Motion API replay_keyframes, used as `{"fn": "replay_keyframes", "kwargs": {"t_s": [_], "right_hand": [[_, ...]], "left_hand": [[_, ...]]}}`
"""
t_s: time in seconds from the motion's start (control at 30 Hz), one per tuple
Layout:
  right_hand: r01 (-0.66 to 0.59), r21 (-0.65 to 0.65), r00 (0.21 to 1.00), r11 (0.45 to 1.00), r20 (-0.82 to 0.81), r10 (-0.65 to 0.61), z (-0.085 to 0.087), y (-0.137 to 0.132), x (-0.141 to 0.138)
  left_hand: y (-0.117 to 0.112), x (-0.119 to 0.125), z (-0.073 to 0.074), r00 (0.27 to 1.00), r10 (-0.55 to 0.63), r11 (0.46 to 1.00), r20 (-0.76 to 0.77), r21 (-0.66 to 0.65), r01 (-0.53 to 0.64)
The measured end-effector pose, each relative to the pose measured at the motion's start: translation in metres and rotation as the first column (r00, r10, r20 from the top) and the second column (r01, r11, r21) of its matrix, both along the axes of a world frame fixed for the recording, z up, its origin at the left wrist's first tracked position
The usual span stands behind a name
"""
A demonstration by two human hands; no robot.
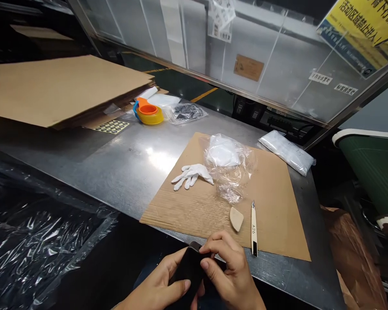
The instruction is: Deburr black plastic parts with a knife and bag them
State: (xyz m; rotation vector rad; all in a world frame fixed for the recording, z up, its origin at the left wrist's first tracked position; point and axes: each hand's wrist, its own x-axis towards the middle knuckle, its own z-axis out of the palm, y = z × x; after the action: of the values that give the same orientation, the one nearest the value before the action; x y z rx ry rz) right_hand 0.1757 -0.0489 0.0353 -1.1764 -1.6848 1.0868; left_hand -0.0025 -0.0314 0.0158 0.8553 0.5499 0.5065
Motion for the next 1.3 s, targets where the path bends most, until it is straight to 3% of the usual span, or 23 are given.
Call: {"fn": "replay_keyframes", "kwargs": {"t_s": [0.23,0.6,0.7,0.77,0.83,0.9,0.97,1.03,1.2,1.3], "right_hand": [[-0.047,-0.033,0.999,0.998,0.020,0.048,-0.001,-0.001,0.006],[-0.011,-0.047,1.000,0.999,0.018,0.012,-0.010,-0.002,0.005],[0.038,-0.050,0.999,0.998,0.031,-0.036,-0.014,-0.001,0.004],[0.172,-0.055,0.978,0.984,0.124,-0.165,-0.022,0.002,0.009],[0.389,-0.024,0.882,0.921,0.299,-0.365,-0.032,0.006,0.020],[0.579,0.051,0.706,0.814,0.468,-0.532,-0.045,0.012,0.037],[0.671,0.110,0.565,0.733,0.564,-0.602,-0.056,0.017,0.057],[0.707,0.137,0.471,0.694,0.641,-0.606,-0.065,0.022,0.075],[0.742,0.069,0.412,0.667,0.739,-0.534,-0.068,0.026,0.099],[0.734,0.001,0.469,0.680,0.723,-0.507,-0.059,0.018,0.089]], "left_hand": [[-0.001,-0.004,0.005,0.991,-0.060,0.998,-0.116,-0.015,0.059],[0.002,-0.001,-0.004,0.993,-0.068,0.995,-0.093,-0.084,0.060],[0.003,0.002,-0.009,0.996,-0.067,0.989,-0.056,-0.134,0.059],[0.003,0.004,-0.011,0.999,-0.040,0.976,-0.014,-0.214,0.036],[0.005,0.004,-0.011,0.998,0.064,0.941,0.003,-0.333,-0.059],[0.009,0.003,-0.010,0.983,0.184,0.860,0.023,-0.488,-0.150],[0.015,0.002,-0.008,0.955,0.287,0.763,0.070,-0.620,-0.183],[0.020,0.001,-0.006,0.924,0.366,0.699,0.114,-0.689,-0.192],[0.027,0.001,-0.001,0.881,0.470,0.630,0.049,-0.718,-0.296],[0.030,0.000,0.002,0.826,0.562,0.587,-0.048,-0.680,-0.439]]}}
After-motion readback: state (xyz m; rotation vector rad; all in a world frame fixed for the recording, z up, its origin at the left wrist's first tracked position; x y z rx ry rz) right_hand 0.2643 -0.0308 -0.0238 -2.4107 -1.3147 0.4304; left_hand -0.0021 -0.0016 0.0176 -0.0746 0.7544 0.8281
